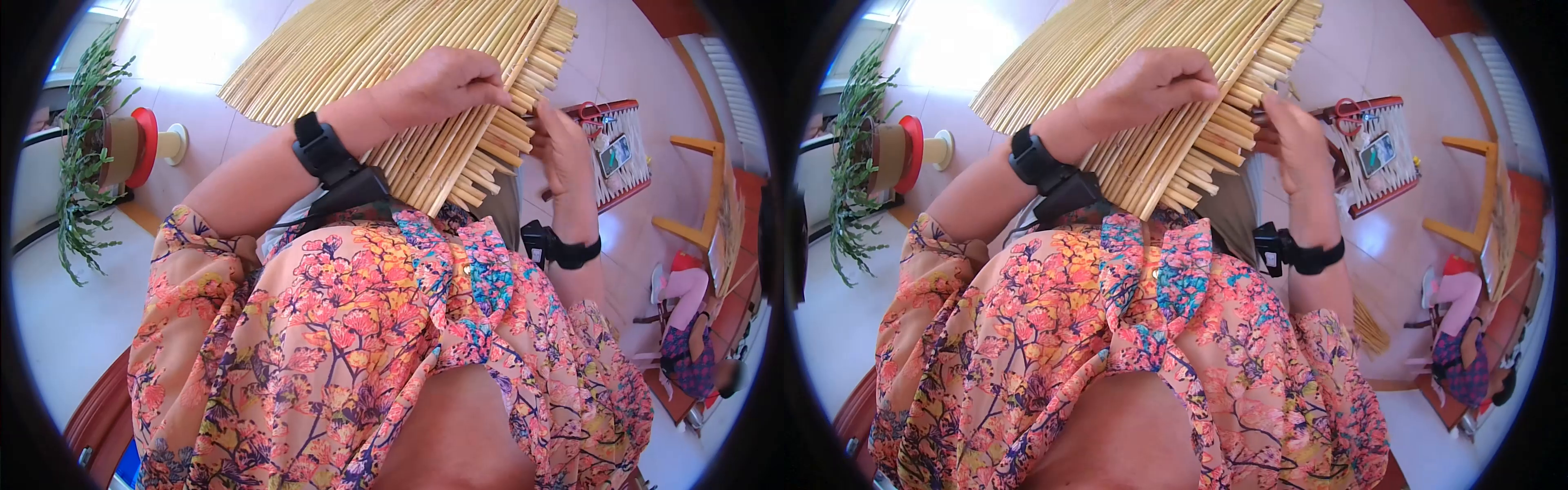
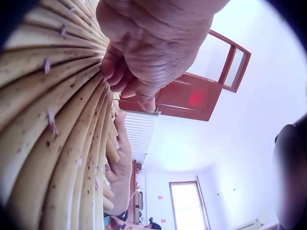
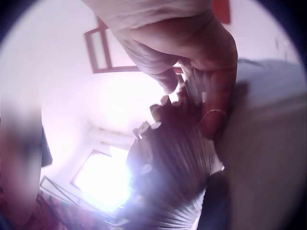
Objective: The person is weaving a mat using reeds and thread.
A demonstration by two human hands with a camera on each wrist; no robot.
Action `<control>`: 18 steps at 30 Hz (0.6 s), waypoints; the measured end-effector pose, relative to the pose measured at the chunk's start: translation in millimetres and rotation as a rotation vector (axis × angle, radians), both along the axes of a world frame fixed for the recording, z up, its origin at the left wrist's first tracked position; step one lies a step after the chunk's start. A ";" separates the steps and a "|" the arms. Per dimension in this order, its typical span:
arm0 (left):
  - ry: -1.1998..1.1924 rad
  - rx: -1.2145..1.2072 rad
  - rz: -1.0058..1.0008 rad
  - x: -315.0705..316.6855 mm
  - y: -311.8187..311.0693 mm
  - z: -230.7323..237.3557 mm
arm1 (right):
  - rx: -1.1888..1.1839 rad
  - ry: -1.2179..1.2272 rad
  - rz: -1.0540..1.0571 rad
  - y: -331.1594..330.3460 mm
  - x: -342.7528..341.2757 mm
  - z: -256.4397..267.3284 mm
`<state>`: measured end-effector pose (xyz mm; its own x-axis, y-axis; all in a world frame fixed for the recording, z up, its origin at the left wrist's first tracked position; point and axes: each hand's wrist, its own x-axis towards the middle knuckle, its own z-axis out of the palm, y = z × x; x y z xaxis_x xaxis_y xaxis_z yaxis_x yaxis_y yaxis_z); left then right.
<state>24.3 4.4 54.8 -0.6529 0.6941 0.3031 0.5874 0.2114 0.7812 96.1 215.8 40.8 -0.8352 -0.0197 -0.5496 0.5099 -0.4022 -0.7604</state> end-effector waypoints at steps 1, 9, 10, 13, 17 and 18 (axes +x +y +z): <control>-0.061 0.021 0.019 -0.5 -4.6 0.7 | 0.503 0.248 -0.067 12.5 2.7 -5.1; -0.070 0.021 -0.034 6.0 -24.6 -12.0 | 1.074 0.891 0.355 -10.6 -6.7 41.6; -0.061 0.007 -0.038 5.7 -24.7 -12.8 | 1.111 0.992 0.429 -18.3 -13.0 37.0; 0.045 0.012 -0.087 3.5 -29.2 -19.1 | 1.057 1.024 0.577 -20.2 -31.1 24.2; 0.309 0.022 -0.162 5.5 -30.8 -26.6 | 0.930 1.038 0.642 -20.4 -41.5 15.2; 0.358 -0.018 -0.154 5.8 -30.8 -28.8 | 0.903 1.012 0.640 -18.6 -42.2 12.3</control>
<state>30.2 -26.4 26.0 -0.3961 0.7828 0.4799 0.8480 0.1114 0.5182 53.9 197.2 53.1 -0.8406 -0.4977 0.2138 -0.4663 0.4640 -0.7531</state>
